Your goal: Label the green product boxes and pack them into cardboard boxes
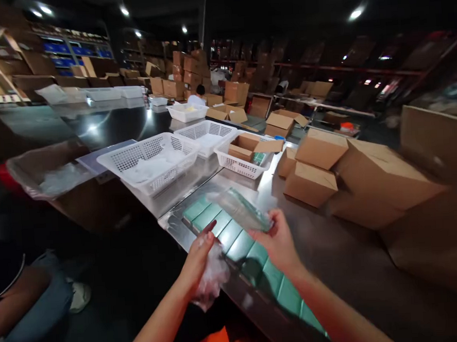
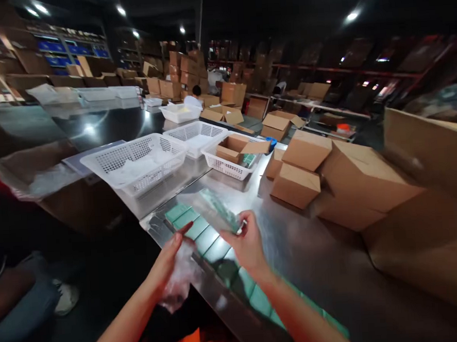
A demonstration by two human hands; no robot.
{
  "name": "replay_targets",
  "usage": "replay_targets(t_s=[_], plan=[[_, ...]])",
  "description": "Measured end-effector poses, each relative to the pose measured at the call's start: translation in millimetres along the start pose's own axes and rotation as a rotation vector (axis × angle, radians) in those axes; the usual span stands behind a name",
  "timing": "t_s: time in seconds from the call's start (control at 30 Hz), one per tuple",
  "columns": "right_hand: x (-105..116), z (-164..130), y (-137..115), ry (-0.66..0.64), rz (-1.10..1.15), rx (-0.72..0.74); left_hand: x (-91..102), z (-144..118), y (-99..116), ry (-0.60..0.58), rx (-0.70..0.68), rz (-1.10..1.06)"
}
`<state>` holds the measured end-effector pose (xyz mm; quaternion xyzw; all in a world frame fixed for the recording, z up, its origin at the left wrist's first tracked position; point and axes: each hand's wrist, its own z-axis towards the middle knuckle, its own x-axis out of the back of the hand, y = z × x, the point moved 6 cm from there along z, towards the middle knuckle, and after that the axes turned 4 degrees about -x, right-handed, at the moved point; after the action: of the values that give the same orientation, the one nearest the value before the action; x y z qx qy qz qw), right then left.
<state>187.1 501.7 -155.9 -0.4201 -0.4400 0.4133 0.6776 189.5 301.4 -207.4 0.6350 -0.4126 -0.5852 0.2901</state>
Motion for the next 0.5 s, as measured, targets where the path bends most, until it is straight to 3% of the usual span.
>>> replay_targets(t_s=[0.1, 0.23, 0.3, 0.4, 0.5], plan=[[-8, -65, -6, -0.211, 0.005, -0.042, -33.3, 5, -6, -0.109, -0.028, 0.000], [41, -102, -35, -0.050, -0.231, 0.169, -72.8, -20, -20, -0.467, -0.027, 0.346], [59, -110, -45, -0.082, -0.278, 0.237, -82.1, -37, -32, -0.620, 0.023, 0.504], [74, -117, -42, -0.131, -0.093, 0.197, -86.4, -55, -48, -0.730, 0.141, 0.556], [86, -123, -18, 0.028, 0.204, 0.064, -88.6, -63, -57, -0.764, 0.230, 0.523]])
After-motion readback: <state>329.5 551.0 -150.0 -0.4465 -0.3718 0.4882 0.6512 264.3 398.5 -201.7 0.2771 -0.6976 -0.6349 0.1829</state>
